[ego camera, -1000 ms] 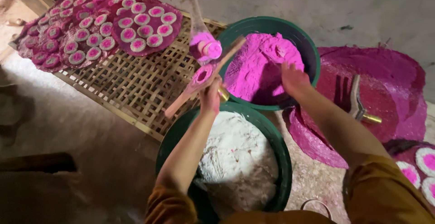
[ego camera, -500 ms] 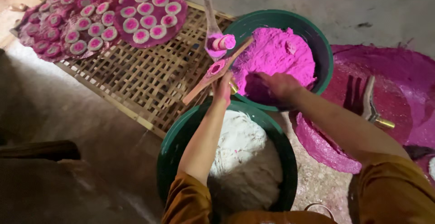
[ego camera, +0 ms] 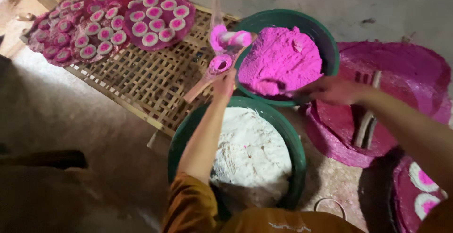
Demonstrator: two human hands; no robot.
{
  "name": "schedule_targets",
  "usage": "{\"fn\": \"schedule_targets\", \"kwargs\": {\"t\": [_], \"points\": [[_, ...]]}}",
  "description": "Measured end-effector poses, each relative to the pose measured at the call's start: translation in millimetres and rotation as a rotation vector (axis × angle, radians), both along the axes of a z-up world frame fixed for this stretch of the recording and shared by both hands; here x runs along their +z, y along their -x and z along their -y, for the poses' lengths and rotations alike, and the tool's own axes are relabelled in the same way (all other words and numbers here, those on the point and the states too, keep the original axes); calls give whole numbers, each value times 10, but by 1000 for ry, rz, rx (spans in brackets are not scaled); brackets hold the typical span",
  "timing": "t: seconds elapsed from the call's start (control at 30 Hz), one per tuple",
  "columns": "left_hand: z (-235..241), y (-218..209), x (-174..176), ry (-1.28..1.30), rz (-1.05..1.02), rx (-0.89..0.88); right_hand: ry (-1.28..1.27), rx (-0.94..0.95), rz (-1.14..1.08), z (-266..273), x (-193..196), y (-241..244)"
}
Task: The person scoops pink and white powders into a wooden mold, presses the layers together, and uses a metal ring to cut and release round layered cakes onto a pink mat. The process is repeated to produce multiple cakes.
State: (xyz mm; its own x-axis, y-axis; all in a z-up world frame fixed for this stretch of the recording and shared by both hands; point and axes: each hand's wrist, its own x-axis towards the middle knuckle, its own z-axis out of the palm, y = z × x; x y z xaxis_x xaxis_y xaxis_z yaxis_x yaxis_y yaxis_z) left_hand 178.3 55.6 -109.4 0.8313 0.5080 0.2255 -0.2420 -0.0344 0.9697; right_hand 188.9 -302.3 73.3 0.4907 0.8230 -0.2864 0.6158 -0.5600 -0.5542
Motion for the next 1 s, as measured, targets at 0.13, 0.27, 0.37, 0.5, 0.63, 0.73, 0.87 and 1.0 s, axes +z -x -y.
{"fn": "schedule_targets", "kwargs": {"t": [0.13,0.27,0.37,0.5,0.63,0.73,0.87,1.0], "points": [[18,602,818,-827,-304,82,135,-276,-216,529,514,286],[449,1292,1483,-768,426,-238,276,-249,-37,429,1191,755],[702,1649,1689,-1048,-71,-375,270,-116,125,-42,1499,1198],[1016,1934,1520,-1086,-247,-388,714,163,608,-532,1321,1924],[869,2198,1205,-1117,-179,-428,42,395,939,-294,1178,2271],[572,2326,1197,-948,-365,-355,209,89,845,43,1323,2409],[549,2385,1384,-1033,-129,103,-13,-292,468,3,1195,2594],[798,2495,1482,-969,-229,269,-394,-372,175,-259,447,2799]]}}
